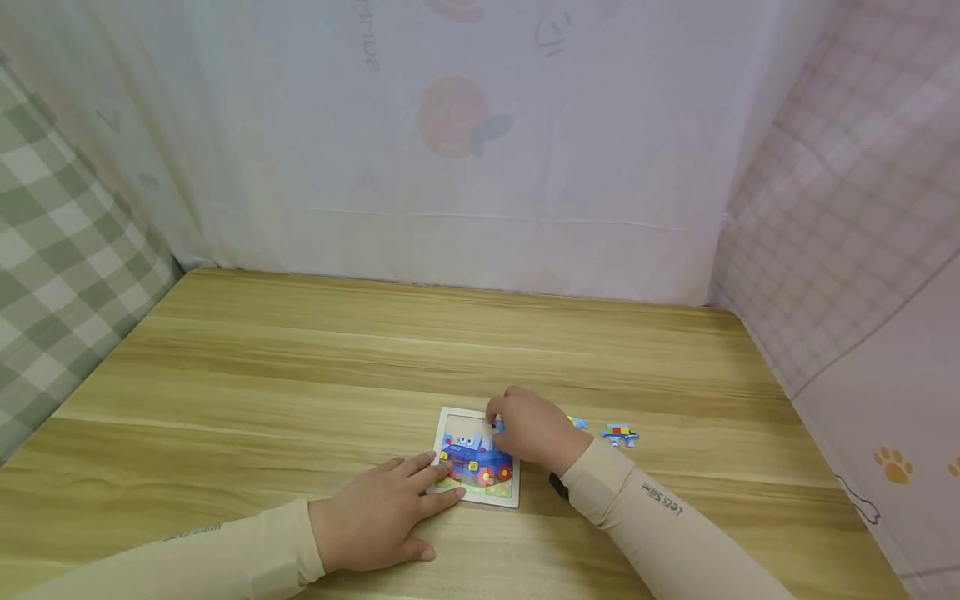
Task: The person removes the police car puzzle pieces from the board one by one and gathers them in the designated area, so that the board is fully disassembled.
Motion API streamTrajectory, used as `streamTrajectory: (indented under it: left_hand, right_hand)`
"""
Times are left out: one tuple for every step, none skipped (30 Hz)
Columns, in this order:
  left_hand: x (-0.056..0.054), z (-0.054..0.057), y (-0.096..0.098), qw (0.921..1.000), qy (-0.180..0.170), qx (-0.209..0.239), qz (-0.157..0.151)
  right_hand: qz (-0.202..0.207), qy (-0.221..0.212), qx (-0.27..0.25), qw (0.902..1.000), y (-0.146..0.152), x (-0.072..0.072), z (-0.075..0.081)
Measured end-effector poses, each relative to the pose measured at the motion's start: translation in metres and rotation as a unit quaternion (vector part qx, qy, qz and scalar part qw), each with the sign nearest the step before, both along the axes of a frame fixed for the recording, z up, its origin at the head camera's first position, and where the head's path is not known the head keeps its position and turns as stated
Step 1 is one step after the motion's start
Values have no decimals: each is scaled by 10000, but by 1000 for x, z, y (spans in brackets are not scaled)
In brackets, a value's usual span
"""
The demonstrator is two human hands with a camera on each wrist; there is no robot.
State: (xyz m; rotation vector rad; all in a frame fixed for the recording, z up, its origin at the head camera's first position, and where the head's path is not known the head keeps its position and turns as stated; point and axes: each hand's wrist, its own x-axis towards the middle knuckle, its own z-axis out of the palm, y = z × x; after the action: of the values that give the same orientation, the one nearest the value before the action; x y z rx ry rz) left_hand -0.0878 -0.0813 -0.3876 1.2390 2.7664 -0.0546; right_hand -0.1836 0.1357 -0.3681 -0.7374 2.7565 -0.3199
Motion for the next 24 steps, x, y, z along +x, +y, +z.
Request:
streamTrajectory:
  left_hand:
    - [0,0,0,10000,-13,-8,6]
    - [0,0,0,10000,-21,-13,13]
    - [0,0,1,10000,-27,-20,21]
    - [1,0,1,10000,-34,-23,29]
    - [1,0,1,10000,-33,-29,35]
    - [1,1,1,10000,-37,-32,42]
    - [1,1,1,10000,-43,-37,47]
    - [1,1,1,10000,-52,-37,52]
    - [1,1,1,10000,-58,-38,53]
    - [1,1,1,10000,-66,-36,54]
    - [1,1,1,10000,-70,-36,55]
    - [1,1,1,10000,-70,-33,53]
    - [1,0,1,9999,-77,-29,57]
    - [1,0,1,9999,-79,-23,63]
    - [1,0,1,9999,-80,-19,70]
    - [1,0,1,9999,-90,-13,80]
    - [1,0,1,9999,-88,-11,84]
    - [1,-1,1,9999,-94,-10,90]
    - [1,-1,1,9999,-97,-9,93]
    - [1,-1,1,9999,-86,-12,91]
    - [1,-1,1,9999,-83,-14,88]
    - [1,-1,1,9999,-69,-15,81]
    - [1,-1,2,10000,-50,-17,75]
    - [1,-1,2,10000,-34,-16,70]
  right_hand:
    - [29,18,-6,10000,0,0,0]
    - [58,27,-12,10000,0,0,1]
    - [82,33,-16,10000,0,0,2]
    - [96,29,-15,9999,0,-1,2]
    - [112,19,-6,9999,0,-1,2]
    - [123,-2,-3,9999,1,-1,3]
    - [141,-11,-2,9999,1,-1,3]
    - [159,-32,-7,9999,2,-2,2]
    - [180,-52,-23,9998,3,-3,1]
    - [216,-62,-40,9997,3,-3,1]
    - [265,-62,-57,9996,4,-4,0]
    - [317,-56,-89,9994,5,-4,-1]
    - [378,-39,-103,9992,6,-5,-1]
    - [429,-34,-117,9990,7,-5,-2]
    - [486,-18,-119,9987,7,-6,-2]
    - [553,6,-117,9984,7,-7,-2]
    - [618,18,-115,9980,7,-8,-3]
    - [678,30,-110,9976,7,-8,-3]
    - [732,40,-97,9973,7,-9,-3]
    - [780,46,-91,9969,7,-10,-3]
    - [831,61,-77,9965,7,-10,-3]
    - [867,62,-67,9962,6,-10,-3]
    - [890,68,-51,9960,6,-11,-3]
    - [913,86,-40,9958,6,-11,-3]
